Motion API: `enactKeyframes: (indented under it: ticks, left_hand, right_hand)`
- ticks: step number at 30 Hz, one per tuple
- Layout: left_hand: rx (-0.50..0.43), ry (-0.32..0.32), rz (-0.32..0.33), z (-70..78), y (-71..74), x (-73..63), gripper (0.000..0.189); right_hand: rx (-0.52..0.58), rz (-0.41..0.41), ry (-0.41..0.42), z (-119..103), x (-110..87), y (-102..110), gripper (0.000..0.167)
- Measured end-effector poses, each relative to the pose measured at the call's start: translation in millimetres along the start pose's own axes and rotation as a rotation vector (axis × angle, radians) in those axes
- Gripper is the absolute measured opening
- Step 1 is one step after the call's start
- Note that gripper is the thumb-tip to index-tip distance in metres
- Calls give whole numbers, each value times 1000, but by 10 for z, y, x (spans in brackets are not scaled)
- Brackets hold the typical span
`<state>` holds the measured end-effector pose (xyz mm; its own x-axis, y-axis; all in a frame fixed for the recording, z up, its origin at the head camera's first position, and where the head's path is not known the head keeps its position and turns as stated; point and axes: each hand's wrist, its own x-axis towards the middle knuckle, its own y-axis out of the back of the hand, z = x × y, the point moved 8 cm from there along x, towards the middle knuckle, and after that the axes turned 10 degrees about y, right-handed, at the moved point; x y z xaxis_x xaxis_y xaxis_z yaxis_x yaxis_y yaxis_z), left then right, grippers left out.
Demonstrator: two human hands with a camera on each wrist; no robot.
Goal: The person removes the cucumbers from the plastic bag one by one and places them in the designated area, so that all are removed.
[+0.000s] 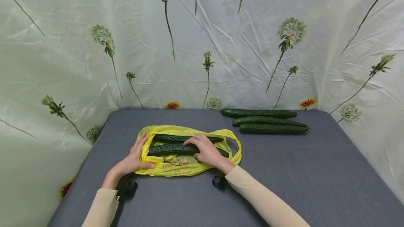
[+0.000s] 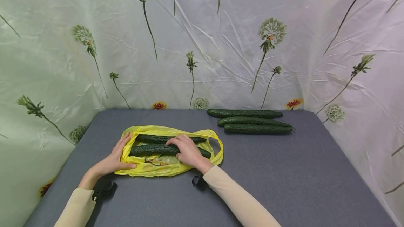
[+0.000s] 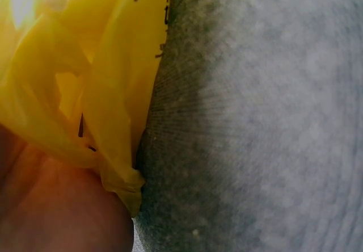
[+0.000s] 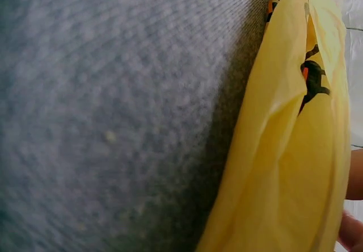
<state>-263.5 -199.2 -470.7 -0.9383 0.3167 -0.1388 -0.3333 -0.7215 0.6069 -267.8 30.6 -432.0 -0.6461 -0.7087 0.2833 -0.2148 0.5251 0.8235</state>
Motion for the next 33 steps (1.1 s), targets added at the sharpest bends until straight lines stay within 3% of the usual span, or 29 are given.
enactKeyframes:
  ticks: [23, 33]
  left_hand:
    - [-14, -30, -10, 27, -2, -5, 106]
    - [-5, -22, -13, 29, 10, -8, 106]
  right_hand:
    - [-44, 119, 99, -101, -34, 71, 46]
    - [-122, 138, 193, -178, 30, 133, 46]
